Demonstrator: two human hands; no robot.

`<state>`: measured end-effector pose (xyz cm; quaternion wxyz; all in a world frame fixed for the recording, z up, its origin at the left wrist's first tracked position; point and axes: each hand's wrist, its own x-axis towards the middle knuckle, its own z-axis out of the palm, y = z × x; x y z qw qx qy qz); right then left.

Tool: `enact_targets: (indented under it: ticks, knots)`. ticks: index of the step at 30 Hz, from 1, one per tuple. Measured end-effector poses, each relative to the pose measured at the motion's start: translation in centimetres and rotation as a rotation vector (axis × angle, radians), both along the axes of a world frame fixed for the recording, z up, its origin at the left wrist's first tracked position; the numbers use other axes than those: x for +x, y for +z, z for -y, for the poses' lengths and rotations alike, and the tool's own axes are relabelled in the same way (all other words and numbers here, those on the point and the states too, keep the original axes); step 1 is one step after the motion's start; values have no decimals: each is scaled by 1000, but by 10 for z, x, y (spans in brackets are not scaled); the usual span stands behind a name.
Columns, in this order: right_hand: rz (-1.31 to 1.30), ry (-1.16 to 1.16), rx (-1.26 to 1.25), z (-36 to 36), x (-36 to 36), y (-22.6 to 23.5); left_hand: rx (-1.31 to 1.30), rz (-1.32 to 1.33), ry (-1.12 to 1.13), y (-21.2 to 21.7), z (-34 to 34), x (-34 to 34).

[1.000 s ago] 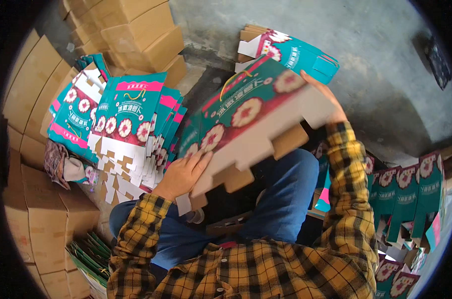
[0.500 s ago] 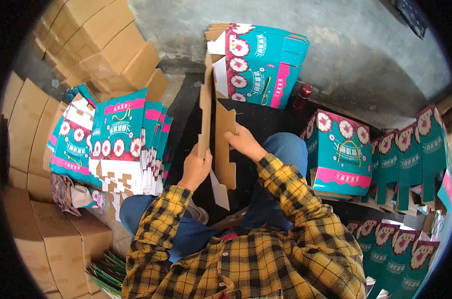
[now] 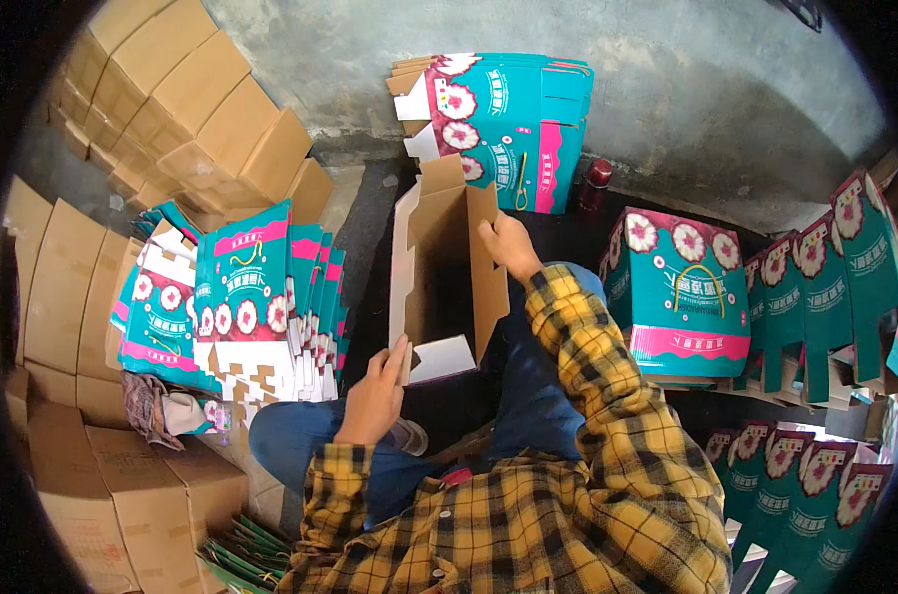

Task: The person assembles cardboard packaging by taking flat box blanks, folding and interlocking their flaps into three-dimensional boxes by hand, and stacking the finished boxes.

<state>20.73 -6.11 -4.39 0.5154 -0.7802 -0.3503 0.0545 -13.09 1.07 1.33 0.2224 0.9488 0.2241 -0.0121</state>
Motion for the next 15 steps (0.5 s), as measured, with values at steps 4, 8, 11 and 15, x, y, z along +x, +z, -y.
enact_targets:
  ticks: [4,8,11,15]
  knots:
    - [-58,43,-31,4,0,0,184,94,-221,16,-10,7]
    - [-62,67,37,8,0,-15,215,-20,-332,16,-5,26]
    - [-71,88,43,10,-3,-13,191,-79,-340,15,-8,35]
    - [-69,78,1,14,3,-14,150,-27,-345,10,-10,37]
